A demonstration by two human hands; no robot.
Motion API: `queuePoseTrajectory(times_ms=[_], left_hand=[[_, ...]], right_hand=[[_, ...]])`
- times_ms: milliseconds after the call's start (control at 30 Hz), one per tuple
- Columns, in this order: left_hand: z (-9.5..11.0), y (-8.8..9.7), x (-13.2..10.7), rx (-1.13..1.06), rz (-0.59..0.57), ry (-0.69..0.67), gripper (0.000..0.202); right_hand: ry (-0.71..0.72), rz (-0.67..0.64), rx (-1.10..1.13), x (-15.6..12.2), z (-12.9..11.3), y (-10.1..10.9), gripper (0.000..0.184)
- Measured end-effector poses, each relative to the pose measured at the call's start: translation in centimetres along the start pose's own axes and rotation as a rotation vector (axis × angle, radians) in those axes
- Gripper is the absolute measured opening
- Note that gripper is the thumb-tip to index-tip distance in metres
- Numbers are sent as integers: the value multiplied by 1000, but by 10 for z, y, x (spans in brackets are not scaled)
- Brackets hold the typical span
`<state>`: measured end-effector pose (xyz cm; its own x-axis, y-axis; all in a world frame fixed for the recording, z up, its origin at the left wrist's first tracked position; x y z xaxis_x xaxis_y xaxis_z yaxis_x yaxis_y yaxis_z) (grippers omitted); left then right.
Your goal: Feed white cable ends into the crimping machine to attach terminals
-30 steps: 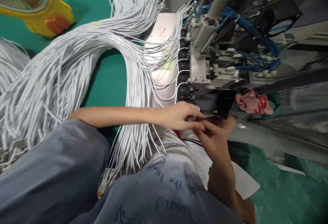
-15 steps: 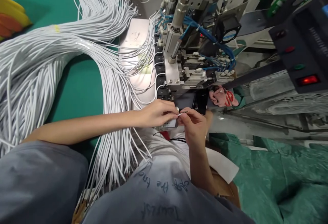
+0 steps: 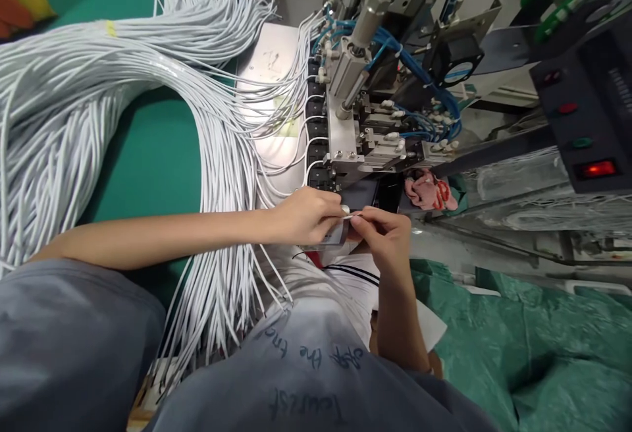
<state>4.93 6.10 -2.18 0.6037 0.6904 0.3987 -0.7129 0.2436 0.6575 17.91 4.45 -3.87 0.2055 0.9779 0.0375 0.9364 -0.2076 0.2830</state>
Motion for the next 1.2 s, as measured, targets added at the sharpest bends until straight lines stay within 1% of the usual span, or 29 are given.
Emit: queuePoseTrajectory(times_ms=[67, 133, 200, 267, 300, 367, 400, 433, 500, 567, 633, 667, 733, 800, 867, 933, 1000, 1067, 1200], left_hand=[[0, 2, 1, -99, 34, 33, 25], [2, 4, 2, -146, 51, 36, 25], [4, 5, 3, -97, 37, 10, 27], [7, 5, 4, 67, -24, -46, 25], [9, 5, 5, 167, -77, -94, 22], [12, 2, 5, 332, -196, -209, 18], [13, 2, 5, 376, -235, -250, 17], [14, 3, 6, 386, -250, -265, 17], [13, 7, 9, 306, -195, -210, 18], [10, 11, 11, 144, -98, -101, 22], [7, 12, 12, 2, -42, -22, 27], [6, 11, 13, -27, -43, -5, 28], [1, 8, 13, 28, -81, -10, 28], [-7, 6, 14, 210, -138, -41, 25], [-18, 4, 15, 420, -179, -62, 21], [-28, 2, 15, 538, -217, -71, 20], [-34, -2, 15, 568, -250, -65, 21], [-36, -4, 14, 567, -269, -49, 22], [-37, -4, 15, 544, -269, -15, 21]], right_hand=[[-18, 76, 114, -4, 8, -4, 14], [-11, 138, 176, -10, 12, -7, 16], [38, 202, 119, -14, 7, -6, 16], [133, 234, -36, -15, -5, -2, 15], [184, 219, -119, -15, -12, -2, 15], [258, 135, -230, -12, -22, -3, 16], [277, 92, -244, -11, -26, -5, 18], [284, 71, -235, -9, -28, -5, 19], [277, 110, -174, -7, -28, -5, 21], [232, 205, -86, -7, -24, -5, 21], [167, 284, 1, -8, -15, -7, 21], [141, 315, 34, -8, -10, -8, 21], [106, 335, 70, -5, 0, -9, 21], [82, 283, 64, 4, 12, -12, 18], [44, 196, 40, 15, 27, -15, 19], [2, 145, 15, 27, 42, -16, 22], [-40, 119, 24, 35, 53, -17, 24], [-73, 80, 69, 38, 60, -22, 24], [-119, -19, 159, 39, 63, -36, 27]])
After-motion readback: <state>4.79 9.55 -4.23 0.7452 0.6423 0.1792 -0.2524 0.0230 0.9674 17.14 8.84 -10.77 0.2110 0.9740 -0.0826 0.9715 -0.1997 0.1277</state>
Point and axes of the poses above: each hand's wrist, its own x-axis towards the middle knuckle, its own y-axis out of the back of the hand, z = x × y, the point moved 7 cm from there along x, towards the middle knuckle, and after that the axes turned 12 degrees about z, right-handed, at the moved point
